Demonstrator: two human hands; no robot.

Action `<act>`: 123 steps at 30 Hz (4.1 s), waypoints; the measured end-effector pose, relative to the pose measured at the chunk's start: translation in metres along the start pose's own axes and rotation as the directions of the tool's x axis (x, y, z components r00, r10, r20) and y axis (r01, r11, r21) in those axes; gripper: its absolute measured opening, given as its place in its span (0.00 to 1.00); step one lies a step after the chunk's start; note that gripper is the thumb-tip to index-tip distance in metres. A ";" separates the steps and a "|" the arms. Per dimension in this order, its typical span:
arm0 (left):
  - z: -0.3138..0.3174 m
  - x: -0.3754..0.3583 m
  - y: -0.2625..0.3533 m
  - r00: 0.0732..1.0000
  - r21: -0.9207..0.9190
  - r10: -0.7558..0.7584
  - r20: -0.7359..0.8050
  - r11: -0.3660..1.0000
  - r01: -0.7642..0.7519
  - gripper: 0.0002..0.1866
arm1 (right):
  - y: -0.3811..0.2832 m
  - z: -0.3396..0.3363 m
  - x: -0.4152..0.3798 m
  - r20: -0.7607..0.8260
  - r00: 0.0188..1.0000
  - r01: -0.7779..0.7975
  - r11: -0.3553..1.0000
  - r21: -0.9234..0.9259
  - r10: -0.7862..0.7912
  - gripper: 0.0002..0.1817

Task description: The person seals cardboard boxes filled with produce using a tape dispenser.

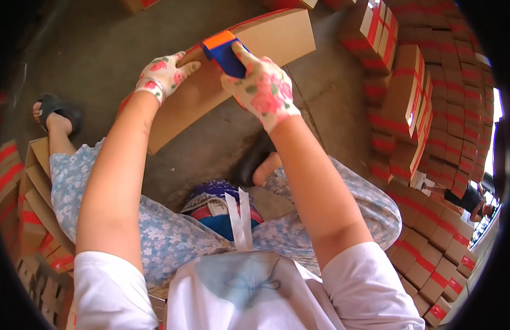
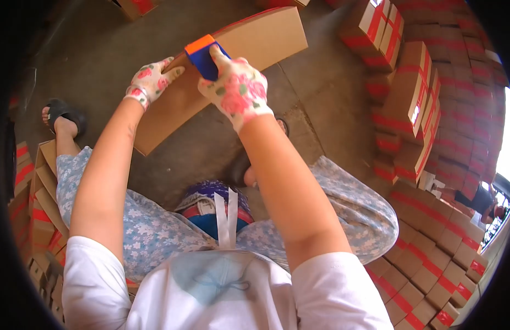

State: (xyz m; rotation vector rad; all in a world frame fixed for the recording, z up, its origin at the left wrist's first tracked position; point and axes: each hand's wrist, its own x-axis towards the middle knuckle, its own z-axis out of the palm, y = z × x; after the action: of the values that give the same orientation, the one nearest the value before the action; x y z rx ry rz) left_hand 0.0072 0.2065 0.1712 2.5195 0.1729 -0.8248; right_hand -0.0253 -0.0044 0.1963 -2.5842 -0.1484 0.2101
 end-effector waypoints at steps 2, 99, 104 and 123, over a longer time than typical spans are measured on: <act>0.012 0.028 -0.032 0.998 0.027 -0.007 -0.062 1.000 0.009 0.35 | -0.008 0.006 0.003 0.103 0.993 -0.054 0.999 0.009 0.052 0.32; 0.021 0.340 0.321 0.966 0.552 0.211 -0.147 0.828 -0.097 0.54 | 0.385 -0.162 0.521 -0.151 0.674 -0.733 0.681 -0.007 0.723 0.68; 0.022 0.343 0.319 0.960 0.540 0.227 -0.167 0.835 -0.104 0.54 | 0.373 -0.157 0.500 -0.244 0.657 -0.731 0.682 0.027 0.713 0.62; 0.018 0.495 0.368 0.892 -0.041 0.295 -0.343 0.944 -0.328 0.41 | 0.371 -0.076 0.310 -0.522 0.838 -0.228 0.971 -0.067 0.161 0.35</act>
State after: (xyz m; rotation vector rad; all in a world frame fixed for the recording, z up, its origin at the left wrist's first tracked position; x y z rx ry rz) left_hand 0.4947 -0.1387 0.0175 2.4840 -0.0817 -0.2534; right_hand 0.3158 -0.3119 0.0286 -2.6792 0.3111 -0.4370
